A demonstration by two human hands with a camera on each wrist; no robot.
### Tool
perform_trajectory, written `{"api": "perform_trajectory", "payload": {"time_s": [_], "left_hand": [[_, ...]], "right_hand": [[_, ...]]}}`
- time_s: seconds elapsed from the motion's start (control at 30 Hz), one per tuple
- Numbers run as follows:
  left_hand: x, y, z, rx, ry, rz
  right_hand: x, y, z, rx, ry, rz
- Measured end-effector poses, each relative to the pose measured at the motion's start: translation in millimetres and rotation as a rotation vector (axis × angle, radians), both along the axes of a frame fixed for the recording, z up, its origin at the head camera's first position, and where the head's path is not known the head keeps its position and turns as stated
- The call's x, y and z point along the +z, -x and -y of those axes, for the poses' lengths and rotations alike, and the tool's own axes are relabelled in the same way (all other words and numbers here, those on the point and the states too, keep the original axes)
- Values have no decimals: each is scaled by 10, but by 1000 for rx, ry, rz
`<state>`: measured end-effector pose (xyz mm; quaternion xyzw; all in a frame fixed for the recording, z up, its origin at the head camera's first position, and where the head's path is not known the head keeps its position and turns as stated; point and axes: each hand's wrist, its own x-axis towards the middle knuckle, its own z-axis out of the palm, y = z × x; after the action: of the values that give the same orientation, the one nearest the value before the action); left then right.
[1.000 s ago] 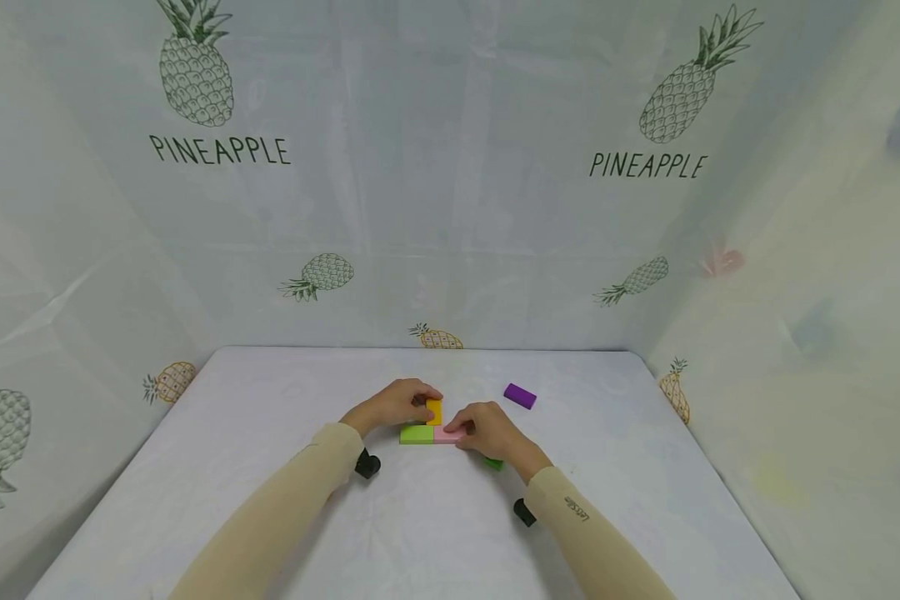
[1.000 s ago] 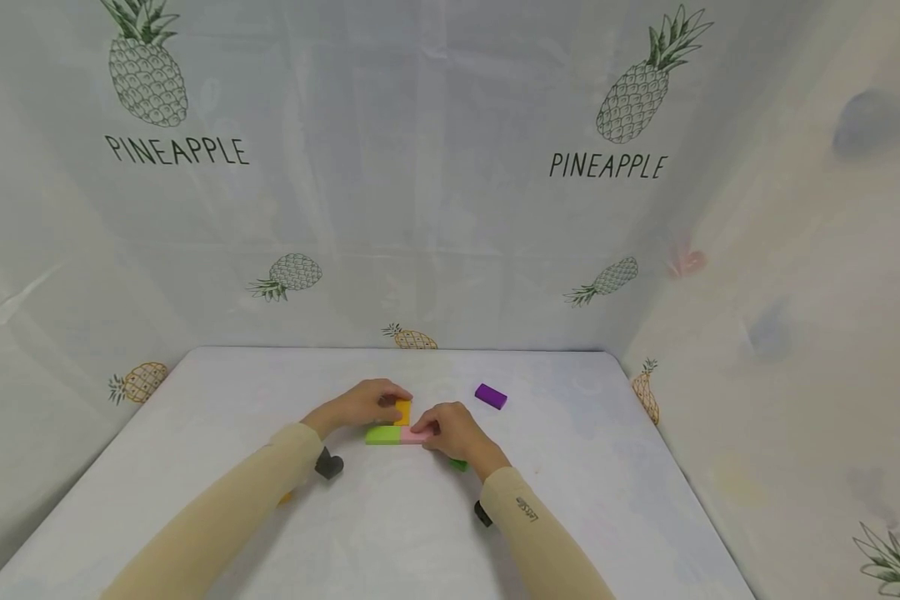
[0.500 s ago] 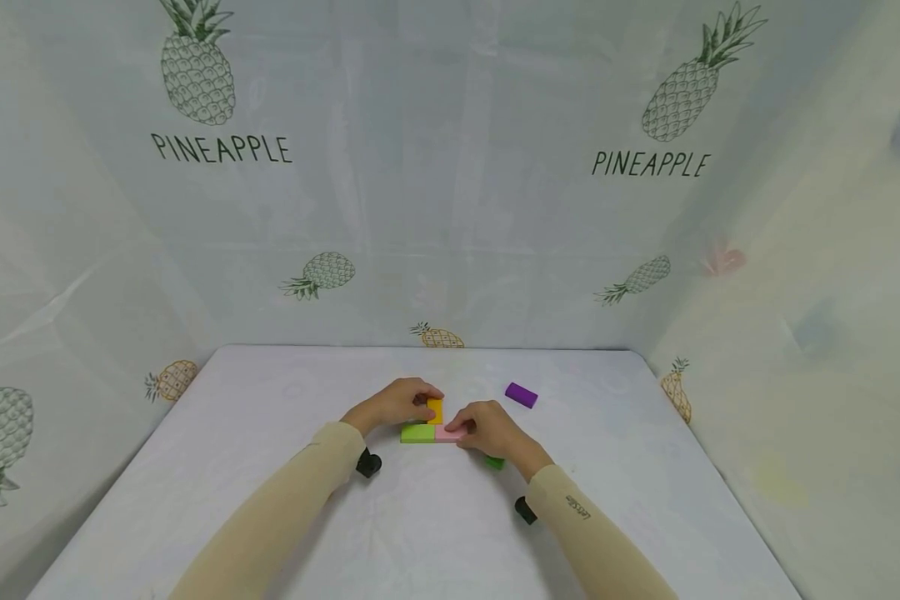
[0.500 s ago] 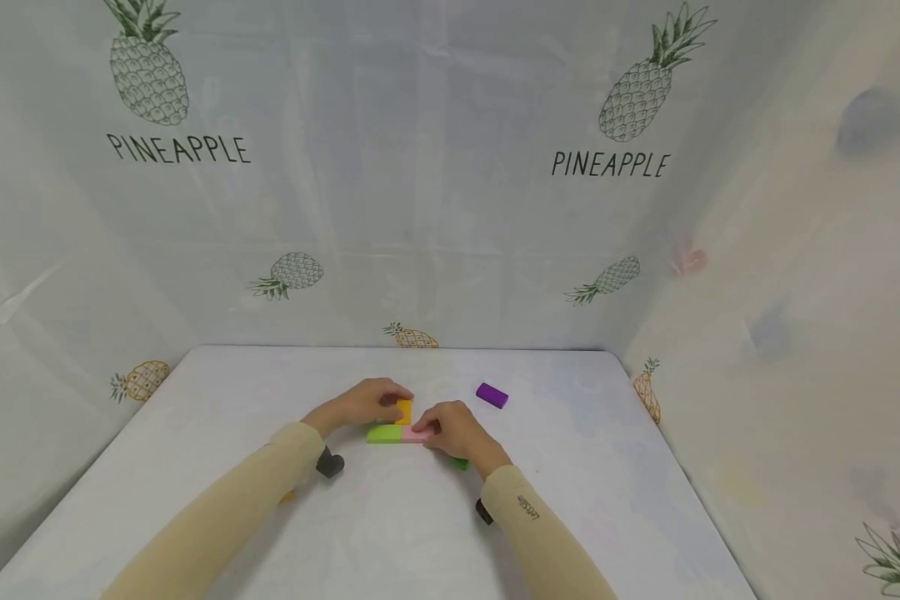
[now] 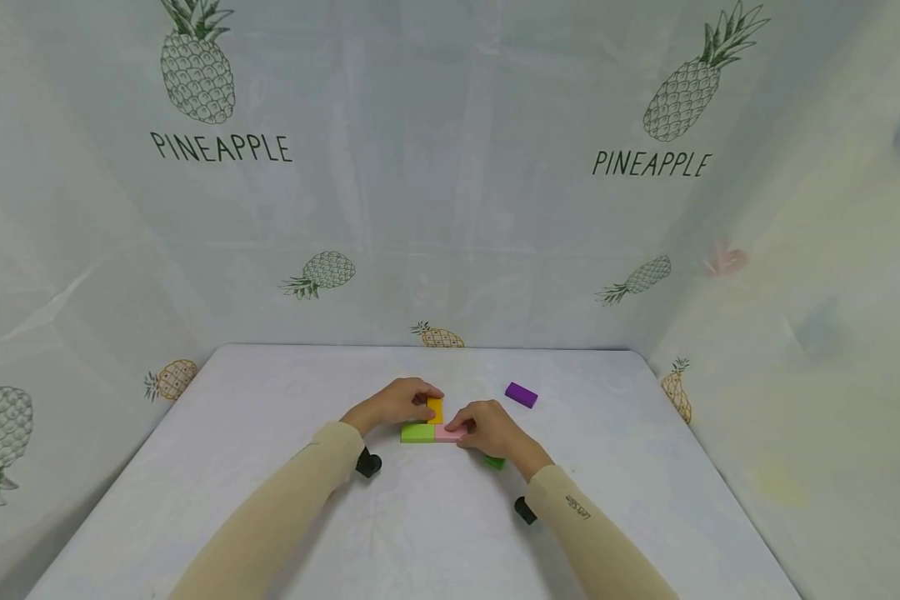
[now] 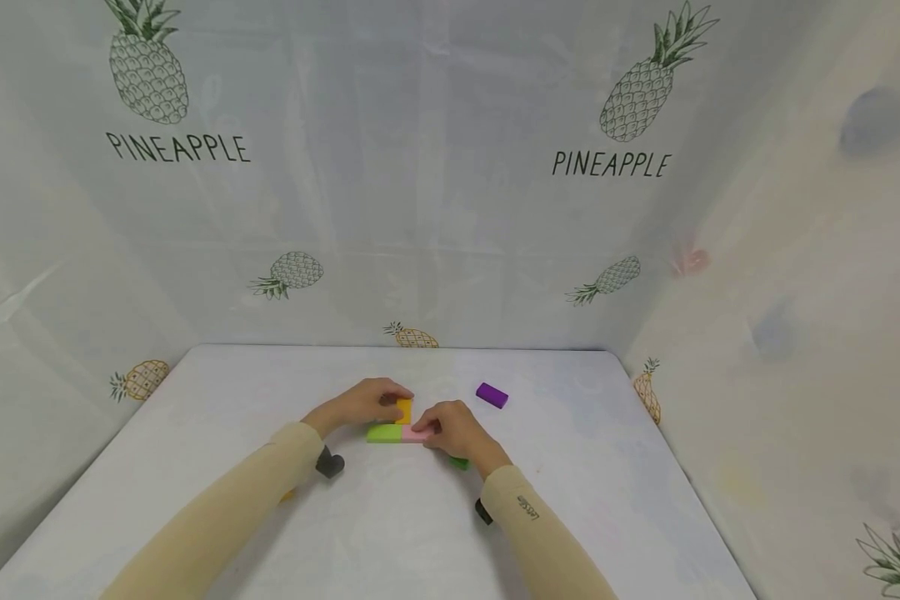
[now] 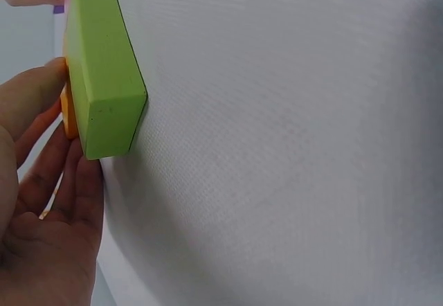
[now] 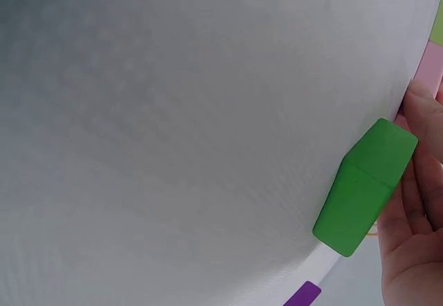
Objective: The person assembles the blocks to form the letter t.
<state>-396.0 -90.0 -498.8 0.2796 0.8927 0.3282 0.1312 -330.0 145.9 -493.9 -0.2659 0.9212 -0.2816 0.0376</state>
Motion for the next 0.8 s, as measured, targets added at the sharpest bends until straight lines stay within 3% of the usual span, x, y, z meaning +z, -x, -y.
{"api": "perform_trajectory", "payload": {"time_s": [0.8], "left_hand": [[131, -65, 57, -66, -9, -53]], "right_hand": [[-23, 3, 1, -19, 0, 17]]}}
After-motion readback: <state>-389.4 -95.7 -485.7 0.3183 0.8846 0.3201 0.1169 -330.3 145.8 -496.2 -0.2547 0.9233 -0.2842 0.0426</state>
